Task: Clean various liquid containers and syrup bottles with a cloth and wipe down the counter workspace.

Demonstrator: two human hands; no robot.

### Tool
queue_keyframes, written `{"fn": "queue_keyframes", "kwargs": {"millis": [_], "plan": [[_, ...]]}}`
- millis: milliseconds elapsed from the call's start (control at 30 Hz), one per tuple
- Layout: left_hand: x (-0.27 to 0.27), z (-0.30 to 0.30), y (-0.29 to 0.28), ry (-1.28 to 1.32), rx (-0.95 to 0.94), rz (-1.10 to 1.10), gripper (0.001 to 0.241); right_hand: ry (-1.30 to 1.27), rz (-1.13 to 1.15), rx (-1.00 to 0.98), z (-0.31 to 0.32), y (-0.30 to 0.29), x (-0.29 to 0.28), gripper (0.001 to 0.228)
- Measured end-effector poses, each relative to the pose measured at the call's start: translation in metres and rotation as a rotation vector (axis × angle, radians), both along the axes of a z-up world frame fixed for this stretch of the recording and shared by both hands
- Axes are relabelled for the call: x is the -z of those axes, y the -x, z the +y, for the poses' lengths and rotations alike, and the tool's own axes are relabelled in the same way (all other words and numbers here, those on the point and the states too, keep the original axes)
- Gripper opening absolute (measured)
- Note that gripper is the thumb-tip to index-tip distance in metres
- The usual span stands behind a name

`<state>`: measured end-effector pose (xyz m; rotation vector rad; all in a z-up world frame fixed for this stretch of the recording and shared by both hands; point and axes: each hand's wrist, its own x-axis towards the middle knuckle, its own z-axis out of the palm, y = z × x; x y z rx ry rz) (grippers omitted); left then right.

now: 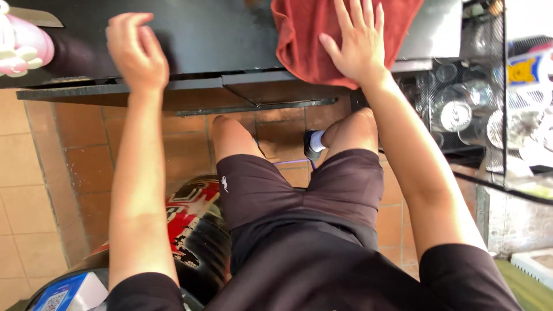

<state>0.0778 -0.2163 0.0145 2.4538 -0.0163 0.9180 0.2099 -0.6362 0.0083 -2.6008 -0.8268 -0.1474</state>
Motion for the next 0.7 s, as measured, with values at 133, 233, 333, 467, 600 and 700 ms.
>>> {"fn": "queue_keyframes", "kwargs": {"millis": [133, 233, 333, 467, 600, 700], "plan": [[0.018, 0.036, -0.005, -0.110, -0.229, 0.073, 0.020, 0.086, 0.003, -0.108, 0.044, 0.018, 0.008, 0.079], [0.019, 0.035, 0.002, -0.116, -0.292, 0.110, 0.021, 0.075, 0.060, -0.205, 0.114, 0.045, 0.006, 0.082], [0.029, 0.043, -0.003, -0.125, -0.299, 0.127, 0.019, 0.008, 0.022, -0.298, 0.174, 0.064, 0.012, 0.076], [0.050, 0.053, 0.000, -0.164, -0.323, 0.160, 0.021, -0.030, 0.093, -0.373, 0.170, 0.065, 0.012, 0.067], [0.033, 0.043, 0.000, -0.138, -0.312, 0.176, 0.019, 0.060, 0.178, -0.239, 0.069, 0.037, -0.015, 0.065], [0.019, 0.032, -0.001, -0.130, -0.298, 0.164, 0.016, 0.094, 0.152, -0.128, -0.034, 0.007, 0.001, 0.062]]}}
